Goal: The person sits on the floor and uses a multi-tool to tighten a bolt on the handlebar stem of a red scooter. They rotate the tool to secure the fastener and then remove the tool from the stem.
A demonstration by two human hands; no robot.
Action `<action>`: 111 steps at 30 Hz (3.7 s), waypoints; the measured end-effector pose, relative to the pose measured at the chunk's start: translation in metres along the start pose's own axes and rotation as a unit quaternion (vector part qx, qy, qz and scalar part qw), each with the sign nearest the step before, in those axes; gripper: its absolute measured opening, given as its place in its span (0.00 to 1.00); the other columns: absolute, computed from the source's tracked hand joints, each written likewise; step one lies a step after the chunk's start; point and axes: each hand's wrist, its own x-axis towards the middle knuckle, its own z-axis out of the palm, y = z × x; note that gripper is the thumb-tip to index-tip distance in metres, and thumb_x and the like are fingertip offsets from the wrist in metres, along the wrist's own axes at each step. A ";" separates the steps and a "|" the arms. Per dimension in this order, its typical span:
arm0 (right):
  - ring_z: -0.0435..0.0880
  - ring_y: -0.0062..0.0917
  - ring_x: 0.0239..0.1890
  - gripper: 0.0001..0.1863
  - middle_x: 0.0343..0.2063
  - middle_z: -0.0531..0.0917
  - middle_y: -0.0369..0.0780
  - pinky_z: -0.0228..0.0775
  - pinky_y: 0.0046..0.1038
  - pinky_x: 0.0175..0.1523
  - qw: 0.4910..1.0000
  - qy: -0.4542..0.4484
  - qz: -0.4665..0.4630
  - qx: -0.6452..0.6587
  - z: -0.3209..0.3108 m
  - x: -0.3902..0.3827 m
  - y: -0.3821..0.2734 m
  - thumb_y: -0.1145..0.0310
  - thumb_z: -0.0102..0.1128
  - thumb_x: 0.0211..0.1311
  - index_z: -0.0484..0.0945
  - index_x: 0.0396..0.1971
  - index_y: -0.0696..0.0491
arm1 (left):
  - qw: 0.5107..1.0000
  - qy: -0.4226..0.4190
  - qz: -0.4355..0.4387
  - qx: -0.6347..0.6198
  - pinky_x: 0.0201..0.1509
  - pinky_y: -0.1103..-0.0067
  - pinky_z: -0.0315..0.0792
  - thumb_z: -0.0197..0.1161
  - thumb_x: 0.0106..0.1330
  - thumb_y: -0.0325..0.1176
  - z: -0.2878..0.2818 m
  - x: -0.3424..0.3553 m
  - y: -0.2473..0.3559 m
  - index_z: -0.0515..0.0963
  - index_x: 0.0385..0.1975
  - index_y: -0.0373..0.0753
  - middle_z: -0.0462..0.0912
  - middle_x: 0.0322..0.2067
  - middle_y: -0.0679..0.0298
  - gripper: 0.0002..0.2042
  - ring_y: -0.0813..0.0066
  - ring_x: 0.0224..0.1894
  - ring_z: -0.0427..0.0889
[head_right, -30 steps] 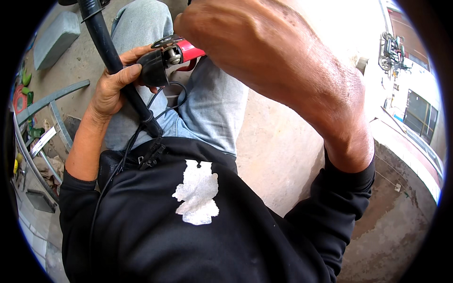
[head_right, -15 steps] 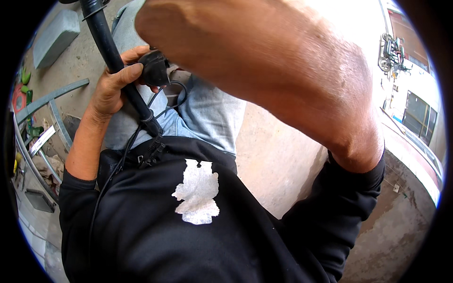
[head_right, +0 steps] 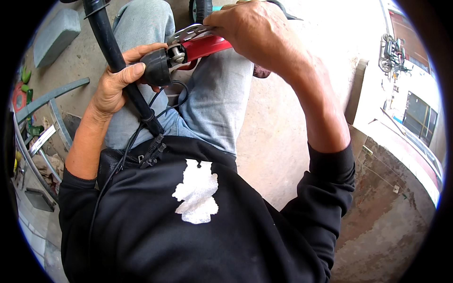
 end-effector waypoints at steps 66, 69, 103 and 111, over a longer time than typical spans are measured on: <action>0.82 0.25 0.21 0.09 0.25 0.82 0.43 0.74 0.24 0.22 0.985 -0.030 0.070 0.156 0.001 -0.006 0.001 0.72 0.57 0.67 0.83 0.40 0.59 | 0.999 -0.001 0.009 -0.042 0.42 0.76 0.85 0.63 0.65 0.42 0.000 0.000 -0.003 0.76 0.57 0.30 0.85 0.43 0.54 0.25 0.70 0.41 0.87; 0.81 0.23 0.21 0.09 0.27 0.83 0.41 0.74 0.23 0.21 0.970 -0.005 0.115 0.213 0.002 -0.012 -0.003 0.72 0.59 0.66 0.84 0.41 0.57 | 0.999 0.013 -0.011 -0.038 0.42 0.76 0.84 0.63 0.66 0.42 0.003 -0.001 0.000 0.75 0.57 0.30 0.85 0.41 0.56 0.25 0.72 0.40 0.86; 0.84 0.32 0.31 0.08 0.28 0.83 0.45 0.74 0.31 0.38 0.953 0.150 0.043 0.260 0.033 -0.030 0.012 0.71 0.64 0.60 0.84 0.38 0.58 | 0.611 0.234 0.381 0.653 0.39 0.72 0.70 0.75 0.48 0.30 0.065 0.015 0.009 0.79 0.35 0.42 0.77 0.33 0.66 0.14 0.68 0.35 0.78; 0.85 0.32 0.35 0.10 0.32 0.86 0.45 0.75 0.29 0.41 0.966 0.139 0.107 0.191 0.020 -0.041 0.012 0.69 0.63 0.63 0.84 0.39 0.57 | 0.642 0.219 0.384 0.627 0.36 0.71 0.72 0.74 0.44 0.22 0.068 0.015 0.010 0.79 0.33 0.38 0.76 0.32 0.63 0.15 0.64 0.33 0.77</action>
